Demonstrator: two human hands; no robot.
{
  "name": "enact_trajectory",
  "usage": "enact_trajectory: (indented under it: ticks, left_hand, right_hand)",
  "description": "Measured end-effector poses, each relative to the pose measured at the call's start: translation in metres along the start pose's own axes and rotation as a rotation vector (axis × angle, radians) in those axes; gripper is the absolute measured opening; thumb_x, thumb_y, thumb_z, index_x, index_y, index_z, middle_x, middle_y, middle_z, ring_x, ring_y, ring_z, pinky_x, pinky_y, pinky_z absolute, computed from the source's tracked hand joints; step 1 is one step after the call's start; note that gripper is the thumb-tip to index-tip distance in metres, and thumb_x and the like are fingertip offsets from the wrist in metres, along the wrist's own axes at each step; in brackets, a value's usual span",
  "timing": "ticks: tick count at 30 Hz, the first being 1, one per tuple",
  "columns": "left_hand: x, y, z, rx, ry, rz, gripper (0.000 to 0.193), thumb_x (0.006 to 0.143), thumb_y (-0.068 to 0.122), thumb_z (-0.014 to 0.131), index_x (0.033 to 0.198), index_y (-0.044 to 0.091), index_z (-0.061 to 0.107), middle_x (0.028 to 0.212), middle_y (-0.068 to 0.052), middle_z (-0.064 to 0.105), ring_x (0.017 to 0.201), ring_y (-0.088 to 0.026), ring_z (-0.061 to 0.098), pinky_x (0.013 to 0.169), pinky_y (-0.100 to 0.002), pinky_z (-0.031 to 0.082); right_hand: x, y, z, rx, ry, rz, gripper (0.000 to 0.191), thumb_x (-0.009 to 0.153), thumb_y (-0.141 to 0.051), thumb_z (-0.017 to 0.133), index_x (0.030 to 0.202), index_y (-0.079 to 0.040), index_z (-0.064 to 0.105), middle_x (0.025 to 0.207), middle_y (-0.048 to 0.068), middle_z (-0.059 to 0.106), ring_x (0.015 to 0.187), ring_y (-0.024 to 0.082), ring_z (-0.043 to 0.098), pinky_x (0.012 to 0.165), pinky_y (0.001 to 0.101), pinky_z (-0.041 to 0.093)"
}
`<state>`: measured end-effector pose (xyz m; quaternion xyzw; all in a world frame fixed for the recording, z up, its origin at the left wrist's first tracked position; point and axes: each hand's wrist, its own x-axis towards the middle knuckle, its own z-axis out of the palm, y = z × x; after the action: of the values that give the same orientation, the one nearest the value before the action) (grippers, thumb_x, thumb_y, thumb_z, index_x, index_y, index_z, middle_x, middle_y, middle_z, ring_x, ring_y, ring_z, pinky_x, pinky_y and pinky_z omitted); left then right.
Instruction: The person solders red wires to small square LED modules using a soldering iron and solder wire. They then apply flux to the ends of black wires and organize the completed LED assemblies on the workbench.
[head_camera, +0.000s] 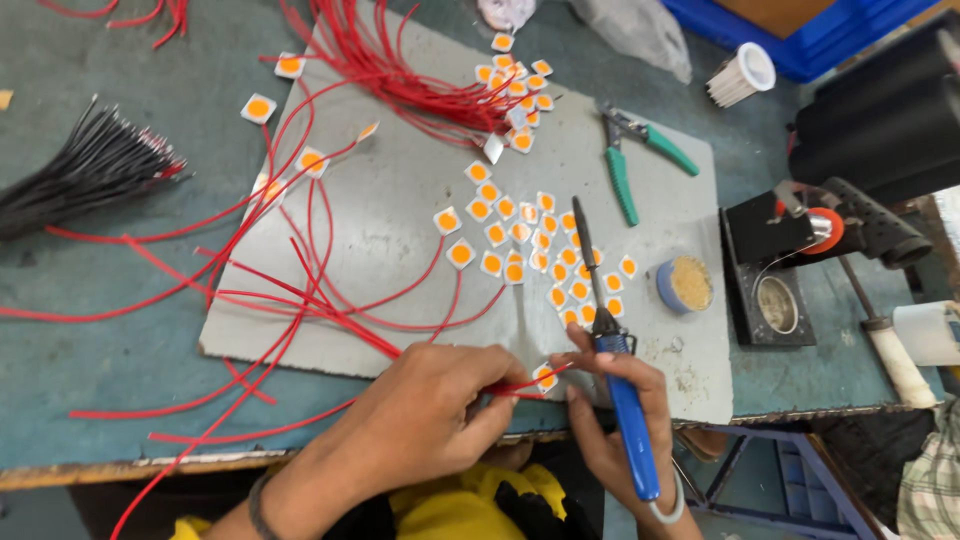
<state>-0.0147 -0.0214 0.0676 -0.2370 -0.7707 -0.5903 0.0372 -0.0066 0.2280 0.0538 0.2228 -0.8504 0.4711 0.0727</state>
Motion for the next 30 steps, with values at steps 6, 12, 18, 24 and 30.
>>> enact_trajectory:
  ticks: [6,12,18,24,30]
  left_hand:
    - [-0.001,-0.002,0.003,0.002,-0.01,-0.006,0.027,0.082,0.012,0.073,0.106,0.001,0.067,0.078,-0.016,0.073,0.072,-0.037,0.072,0.061,-0.045,0.055]
    - [-0.004,-0.005,0.002,-0.044,-0.031,-0.047,0.02,0.085,0.01,0.071,0.103,0.002,0.067,0.088,-0.015,0.074,0.078,-0.031,0.075,0.067,-0.039,0.059]
    - [-0.002,-0.008,0.0,-0.087,0.063,-0.001,0.02,0.082,0.003,0.07,0.102,0.001,0.07,0.109,-0.016,0.068,0.087,-0.027,0.074,0.071,-0.036,0.059]
    - [0.001,-0.006,0.0,0.058,0.146,0.02,0.013,0.087,0.008,0.076,0.099,0.006,0.076,0.087,-0.01,0.077,0.076,-0.027,0.076,0.063,-0.035,0.057]
    - [0.001,0.002,-0.001,0.06,0.102,-0.225,0.014,0.084,0.015,0.076,0.094,0.006,0.077,0.073,-0.009,0.078,0.057,-0.022,0.075,0.052,-0.033,0.057]
  right_hand:
    - [-0.001,0.002,0.0,0.034,-0.027,-0.02,0.051,0.092,0.012,0.062,0.132,-0.011,0.04,0.121,0.021,0.073,0.135,0.032,0.064,0.109,0.0395,0.052]
    - [-0.006,0.011,0.002,0.06,-0.007,-0.007,0.052,0.091,0.013,0.061,0.132,-0.011,0.04,0.127,0.024,0.069,0.131,0.031,0.066,0.106,0.0379,0.054]
    - [-0.012,0.022,0.008,0.198,0.02,0.063,0.051,0.09,0.015,0.058,0.131,-0.01,0.041,0.143,0.029,0.058,0.125,0.029,0.07,0.1,0.0362,0.058]
    - [-0.007,0.02,0.009,0.153,0.023,0.02,0.052,0.087,0.016,0.06,0.129,-0.01,0.045,0.142,0.028,0.061,0.123,0.029,0.07,0.101,0.0364,0.055]
    - [0.003,0.008,0.01,0.123,-0.021,-0.053,0.052,0.089,0.014,0.062,0.131,-0.012,0.046,0.141,0.026,0.064,0.125,0.029,0.072,0.101,0.0358,0.055]
